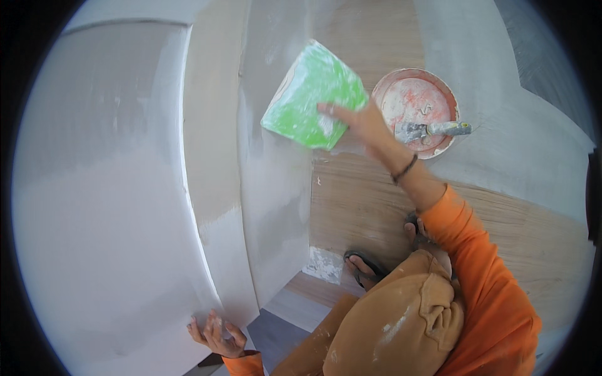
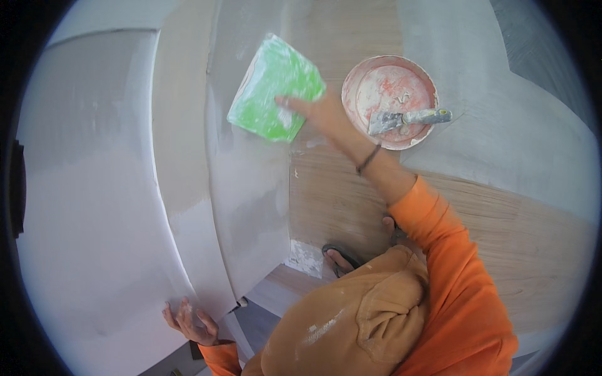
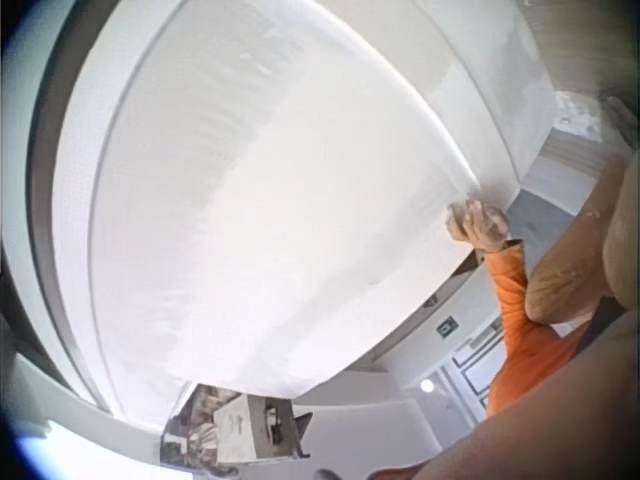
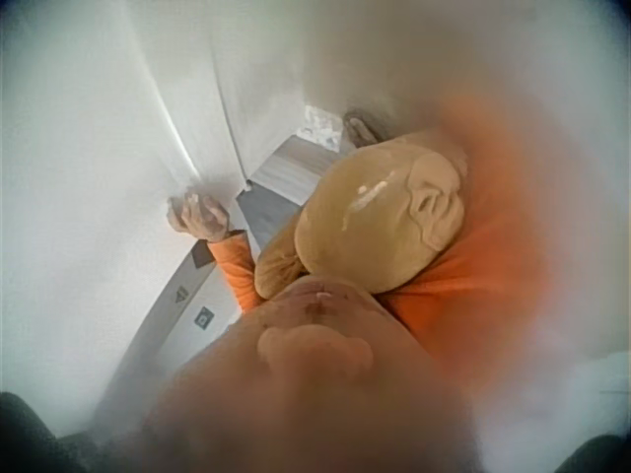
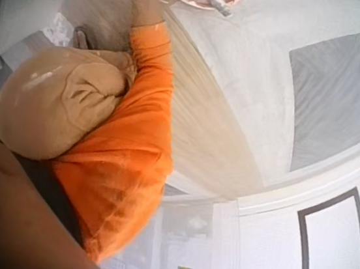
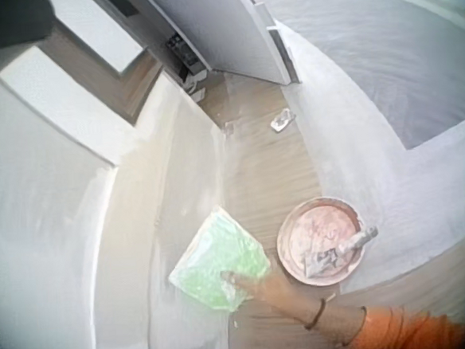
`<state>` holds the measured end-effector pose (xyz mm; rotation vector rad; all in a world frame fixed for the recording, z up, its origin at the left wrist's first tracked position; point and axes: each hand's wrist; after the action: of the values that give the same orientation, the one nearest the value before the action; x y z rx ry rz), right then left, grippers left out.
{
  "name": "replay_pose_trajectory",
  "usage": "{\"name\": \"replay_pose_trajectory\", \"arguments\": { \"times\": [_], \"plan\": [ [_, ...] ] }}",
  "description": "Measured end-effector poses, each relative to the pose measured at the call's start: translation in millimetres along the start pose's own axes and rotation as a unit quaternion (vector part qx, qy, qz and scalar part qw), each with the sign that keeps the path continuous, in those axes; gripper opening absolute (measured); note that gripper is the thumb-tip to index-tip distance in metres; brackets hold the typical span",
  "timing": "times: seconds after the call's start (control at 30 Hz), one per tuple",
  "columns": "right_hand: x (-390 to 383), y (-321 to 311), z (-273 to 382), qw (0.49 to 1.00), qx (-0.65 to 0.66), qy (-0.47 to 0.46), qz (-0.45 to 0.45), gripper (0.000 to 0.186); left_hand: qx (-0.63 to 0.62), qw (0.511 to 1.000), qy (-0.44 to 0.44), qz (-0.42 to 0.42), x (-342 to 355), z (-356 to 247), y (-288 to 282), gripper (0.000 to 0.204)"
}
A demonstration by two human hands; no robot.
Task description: The person applies white wall filler to a curved wall section using a green plastic trowel and a metal putty knife. They repeatedly scoop filler from a pink bucket, spread it along the wall, and smooth the surface while sitting on the floor.
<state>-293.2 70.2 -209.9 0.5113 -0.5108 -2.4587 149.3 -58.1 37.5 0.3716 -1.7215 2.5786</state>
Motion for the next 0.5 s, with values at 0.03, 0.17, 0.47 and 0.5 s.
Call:
{"name": "replay_pose_trajectory", "arguments": {
  "times": [0.03, 0.17, 0.47, 0.5],
  "plan": [
    [18, -12, 11, 1.000, 0.013, 0.006, 0.009, 0.047, -0.016, 1.000, 0.006, 0.011, -1, 0, 3, 0.038],
    [75, -44, 53, 0.994, -0.067, -0.059, 0.062, 0.046, -0.104, 0.993, 0.022, 0.052, 11, -7, 23, 0.036],
    [185, -43, 103, 0.979, -0.099, -0.156, -0.091, 0.046, -0.177, 0.978, 0.026, 0.105, 77, -12, 41, 0.032],
    [194, -47, 110, 0.980, -0.102, -0.150, -0.075, 0.047, -0.178, 0.977, 0.030, 0.111, 83, -13, 44, 0.033]
  ]
}}
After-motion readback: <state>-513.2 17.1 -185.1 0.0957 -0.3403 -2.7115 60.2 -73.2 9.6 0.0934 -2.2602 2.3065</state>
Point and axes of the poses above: each hand's wrist, its own x-axis towards the middle knuckle, its own y-axis out of the palm, z = x × y, and after that the axes turned 10 degrees about -x, right-handed
